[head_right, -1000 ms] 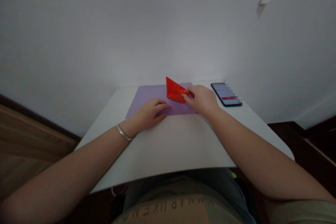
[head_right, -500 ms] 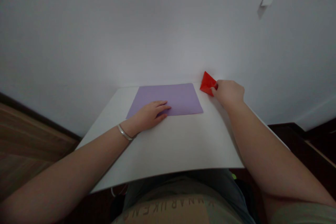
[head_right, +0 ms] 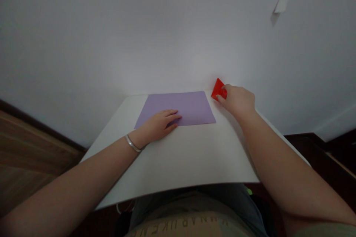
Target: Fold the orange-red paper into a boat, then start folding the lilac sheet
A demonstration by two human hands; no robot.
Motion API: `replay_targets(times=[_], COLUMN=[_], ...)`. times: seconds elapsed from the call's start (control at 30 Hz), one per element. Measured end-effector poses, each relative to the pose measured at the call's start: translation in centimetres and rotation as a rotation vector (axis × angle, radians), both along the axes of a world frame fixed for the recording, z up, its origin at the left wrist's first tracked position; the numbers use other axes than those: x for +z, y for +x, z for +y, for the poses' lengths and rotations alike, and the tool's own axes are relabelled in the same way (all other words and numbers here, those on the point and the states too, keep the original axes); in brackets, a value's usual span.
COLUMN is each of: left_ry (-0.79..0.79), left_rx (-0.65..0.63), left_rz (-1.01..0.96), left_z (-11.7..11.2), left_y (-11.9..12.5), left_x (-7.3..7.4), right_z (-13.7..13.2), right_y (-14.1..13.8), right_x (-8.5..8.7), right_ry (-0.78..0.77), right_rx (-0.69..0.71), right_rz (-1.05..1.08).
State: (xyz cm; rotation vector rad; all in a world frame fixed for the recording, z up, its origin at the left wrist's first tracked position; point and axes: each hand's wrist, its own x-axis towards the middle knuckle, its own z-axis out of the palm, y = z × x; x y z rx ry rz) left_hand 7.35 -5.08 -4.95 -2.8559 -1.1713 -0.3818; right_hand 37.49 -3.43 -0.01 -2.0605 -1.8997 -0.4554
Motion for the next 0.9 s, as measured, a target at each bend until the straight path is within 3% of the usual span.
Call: replay_targets(times=[0.07, 0.17, 0.27, 0.4, 0.7, 0.9], left_ry=[-0.001, -0.015, -0.030, -0.037, -0.021, -0.024], left_rx=[0.001, 0.010, 0.023, 0.033, 0.027, 0.024], left_rz=[-0.003, 0.007, 0.024, 0.036, 0.021, 0.007], left_z=[-0.1, -0.2, -0.3, -0.2, -0.1, 0.0], left_y=[0.1, 0.4, 0.8, 1.1, 1.4, 1.1], left_x=[0.2, 0.4, 0.4, 0.4, 0.6, 0.4], right_z=[-0.3, -0.4, -0.4, -0.5, -1.5, -1.4], right_y=[-1.1, -2.3, -2.8, -2.9, -3.9, -3.2], right_x=[0.0, -0.8, -1.8, -2.3, -1.3, -1.4], right_ry=[-0.014, -0.217, -0.359, -0.376, -0.354, -0.405], right_rx=[0.209, 0.676, 0.878, 0.881, 0.787, 0.752], right_rz=[0.051, 0.092, 0.036, 0.016, -0.121, -0.110])
